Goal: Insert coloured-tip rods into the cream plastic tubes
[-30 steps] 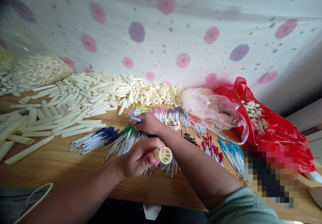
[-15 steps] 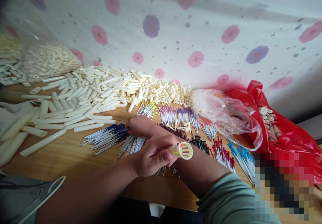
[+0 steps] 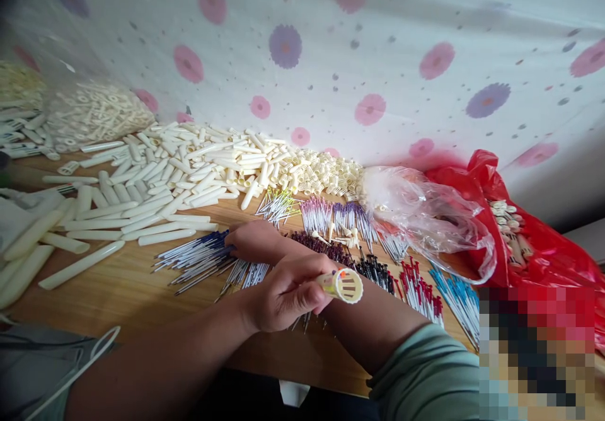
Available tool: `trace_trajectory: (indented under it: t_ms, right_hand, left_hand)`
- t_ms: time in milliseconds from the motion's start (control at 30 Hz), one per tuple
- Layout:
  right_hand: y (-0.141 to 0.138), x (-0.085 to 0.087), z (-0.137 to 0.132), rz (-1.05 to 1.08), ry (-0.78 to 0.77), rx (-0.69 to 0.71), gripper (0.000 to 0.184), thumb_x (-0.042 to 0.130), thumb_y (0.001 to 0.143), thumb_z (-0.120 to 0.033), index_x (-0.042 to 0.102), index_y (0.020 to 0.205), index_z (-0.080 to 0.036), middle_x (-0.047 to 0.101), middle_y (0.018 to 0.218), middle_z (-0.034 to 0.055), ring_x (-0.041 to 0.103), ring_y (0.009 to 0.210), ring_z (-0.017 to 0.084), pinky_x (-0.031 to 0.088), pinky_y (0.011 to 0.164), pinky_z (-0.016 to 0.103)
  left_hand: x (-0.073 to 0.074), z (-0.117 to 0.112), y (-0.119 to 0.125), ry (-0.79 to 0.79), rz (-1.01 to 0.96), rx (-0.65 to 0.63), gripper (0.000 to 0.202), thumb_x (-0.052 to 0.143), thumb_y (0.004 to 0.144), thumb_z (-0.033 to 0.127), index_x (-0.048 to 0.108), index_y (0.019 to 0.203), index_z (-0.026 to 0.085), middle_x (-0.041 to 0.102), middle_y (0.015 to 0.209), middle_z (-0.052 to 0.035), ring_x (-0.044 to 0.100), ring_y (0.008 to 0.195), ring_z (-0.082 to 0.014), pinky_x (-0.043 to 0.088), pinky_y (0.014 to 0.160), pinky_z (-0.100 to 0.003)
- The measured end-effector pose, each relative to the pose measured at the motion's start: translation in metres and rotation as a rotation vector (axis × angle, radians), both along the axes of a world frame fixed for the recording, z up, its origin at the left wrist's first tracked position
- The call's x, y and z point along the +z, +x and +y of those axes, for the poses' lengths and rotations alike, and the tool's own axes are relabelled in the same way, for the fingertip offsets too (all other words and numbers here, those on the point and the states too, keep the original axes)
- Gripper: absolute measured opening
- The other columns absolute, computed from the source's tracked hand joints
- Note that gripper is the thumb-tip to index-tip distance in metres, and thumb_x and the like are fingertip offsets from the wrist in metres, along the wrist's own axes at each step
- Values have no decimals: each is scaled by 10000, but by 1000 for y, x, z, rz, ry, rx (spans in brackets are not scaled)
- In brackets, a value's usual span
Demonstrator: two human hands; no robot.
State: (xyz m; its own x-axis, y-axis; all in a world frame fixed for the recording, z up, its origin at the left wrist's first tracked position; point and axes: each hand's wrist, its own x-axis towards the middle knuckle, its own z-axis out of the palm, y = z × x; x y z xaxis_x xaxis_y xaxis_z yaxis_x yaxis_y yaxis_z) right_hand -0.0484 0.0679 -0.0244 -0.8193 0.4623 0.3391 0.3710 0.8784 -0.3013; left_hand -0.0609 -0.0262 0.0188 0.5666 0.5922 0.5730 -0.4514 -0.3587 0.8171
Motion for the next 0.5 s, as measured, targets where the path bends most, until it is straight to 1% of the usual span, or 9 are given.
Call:
trace_trajectory:
  t_ms: [67,133,200,233,267,333,400,467,500]
  right_hand:
    - [1,2,2,-10,-68,47,108,725,699,-146,657,632,-197,615,685,-69,494,558,51,333,496,180]
    - [6,7,5,8,-137,55,86,727,694,-131,669,669,-190,613,703,-54,513,598,64,361,541,185]
    - [18,13,7,49,-190,26,42,708,725,-155,673,713,-176,612,701,-37,532,617,76,386,564,191]
    - [27,17,7,96,-249,-5,33,694,744,-177,669,726,-165,613,692,-29,540,613,79,398,564,193]
    - [38,20,7,166,-339,-44,63,683,758,-208,661,734,-155,614,681,-23,547,604,84,411,560,197]
    - [65,26,3,372,-557,-144,153,666,771,-290,635,734,-145,611,664,-13,553,581,95,430,545,213]
    - [95,30,-6,593,-719,-246,223,662,759,-360,604,720,-149,593,648,-15,530,547,94,426,525,225]
    - [123,32,-18,759,-786,-330,258,682,732,-398,590,712,-157,544,595,-38,454,481,70,367,472,208]
    - [134,32,-24,829,-826,-364,261,708,707,-394,595,710,-158,521,569,-49,411,459,58,329,452,199]
  left_hand:
    - [-1,1,0,-14,5,-6,377,443,901,508,474,754,163,439,611,18,388,540,-91,331,548,-258]
    - [-3,3,0,-6,4,2,394,435,901,518,466,725,166,441,599,16,395,538,-94,331,550,-264]
    - [-4,5,0,-1,-5,28,413,446,889,534,468,704,166,442,600,14,394,537,-92,328,543,-265]
    - [-5,6,0,-4,-11,50,421,471,870,552,485,709,164,444,604,14,394,536,-92,327,535,-262]
    - [-5,8,0,-10,-17,82,429,507,839,573,510,721,160,445,605,16,393,535,-91,327,526,-258]
    - [-5,10,0,-21,-39,195,437,592,768,591,558,744,157,449,601,21,400,535,-91,333,510,-250]
    - [-7,13,0,-34,-66,375,376,653,756,524,571,710,161,454,581,29,404,524,-84,339,498,-239]
    - [-10,19,1,-79,-84,555,273,663,801,383,558,672,166,466,557,38,401,489,-69,344,481,-227]
    - [-12,22,1,-134,-116,615,218,650,817,346,567,710,175,467,544,48,403,467,-66,341,460,-219]
